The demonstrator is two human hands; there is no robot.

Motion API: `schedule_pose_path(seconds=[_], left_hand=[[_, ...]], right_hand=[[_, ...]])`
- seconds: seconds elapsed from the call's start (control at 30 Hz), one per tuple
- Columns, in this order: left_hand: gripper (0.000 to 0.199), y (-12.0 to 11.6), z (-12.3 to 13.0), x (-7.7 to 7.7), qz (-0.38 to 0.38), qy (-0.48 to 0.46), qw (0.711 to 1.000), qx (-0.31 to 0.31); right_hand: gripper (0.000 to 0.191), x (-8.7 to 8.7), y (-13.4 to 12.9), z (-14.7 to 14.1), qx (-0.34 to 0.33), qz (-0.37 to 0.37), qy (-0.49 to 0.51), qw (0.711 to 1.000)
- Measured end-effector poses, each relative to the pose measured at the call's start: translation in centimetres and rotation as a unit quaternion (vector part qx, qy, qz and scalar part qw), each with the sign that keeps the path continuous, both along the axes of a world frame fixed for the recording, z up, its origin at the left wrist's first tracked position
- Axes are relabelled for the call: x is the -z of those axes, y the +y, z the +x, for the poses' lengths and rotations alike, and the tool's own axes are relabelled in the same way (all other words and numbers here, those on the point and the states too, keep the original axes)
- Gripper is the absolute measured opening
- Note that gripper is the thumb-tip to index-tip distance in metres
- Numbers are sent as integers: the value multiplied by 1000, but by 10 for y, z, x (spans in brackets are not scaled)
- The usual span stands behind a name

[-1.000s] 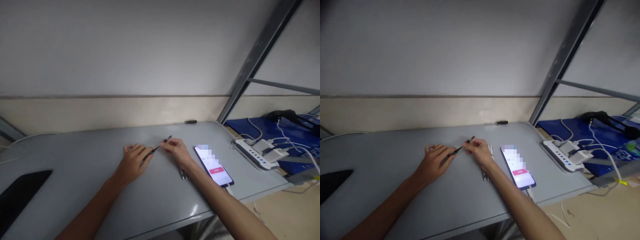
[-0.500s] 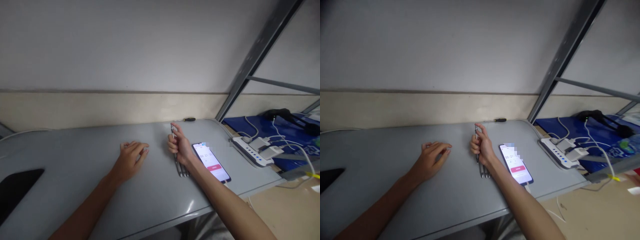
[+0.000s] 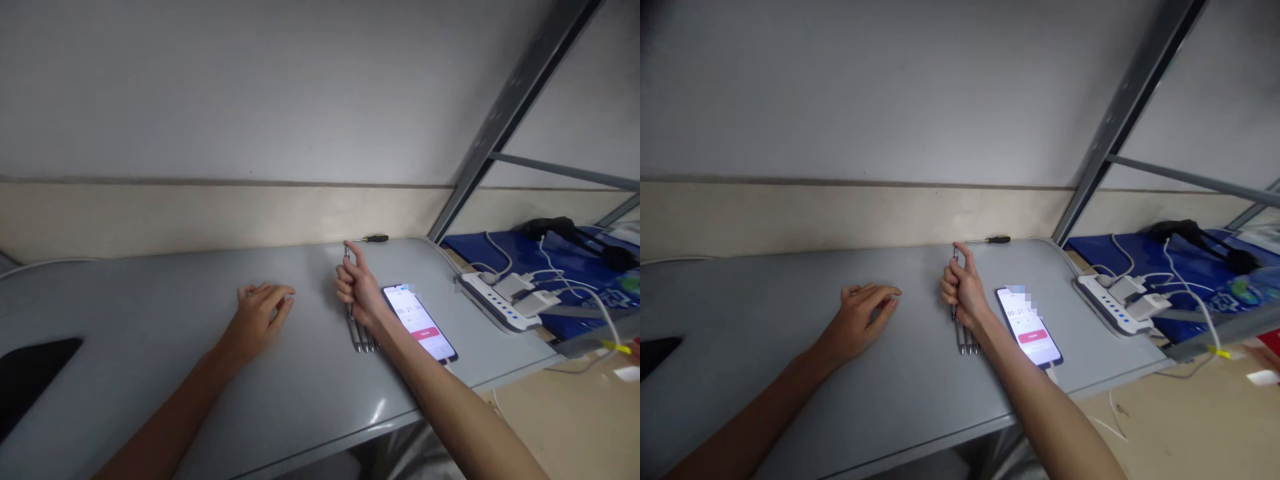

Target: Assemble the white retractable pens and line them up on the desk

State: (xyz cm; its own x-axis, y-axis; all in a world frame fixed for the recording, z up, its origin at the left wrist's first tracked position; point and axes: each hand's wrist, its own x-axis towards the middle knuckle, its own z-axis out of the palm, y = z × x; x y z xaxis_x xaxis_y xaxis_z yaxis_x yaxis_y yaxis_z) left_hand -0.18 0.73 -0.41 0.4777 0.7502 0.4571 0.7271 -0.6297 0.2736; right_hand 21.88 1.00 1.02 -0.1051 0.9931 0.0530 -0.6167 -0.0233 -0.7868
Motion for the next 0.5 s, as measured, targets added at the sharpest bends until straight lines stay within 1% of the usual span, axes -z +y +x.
schedule_pose_path(seconds=[0.07, 0.23, 0.4, 0.5], left_hand=[[22, 0, 0, 1, -2, 1, 1000, -3], [23, 1, 2, 2, -12, 0, 1000, -6], [23, -1, 1, 1, -21, -7, 1000, -13], [23, -1, 1, 1, -22, -9, 1000, -17]], right_hand=[[31, 0, 0, 1, 3, -6, 0, 1000], [32, -1, 0, 2, 10, -7, 6, 1000], [24, 0, 2, 1, 19, -35, 22, 999], [25, 1, 3, 0, 26, -42, 22, 999]])
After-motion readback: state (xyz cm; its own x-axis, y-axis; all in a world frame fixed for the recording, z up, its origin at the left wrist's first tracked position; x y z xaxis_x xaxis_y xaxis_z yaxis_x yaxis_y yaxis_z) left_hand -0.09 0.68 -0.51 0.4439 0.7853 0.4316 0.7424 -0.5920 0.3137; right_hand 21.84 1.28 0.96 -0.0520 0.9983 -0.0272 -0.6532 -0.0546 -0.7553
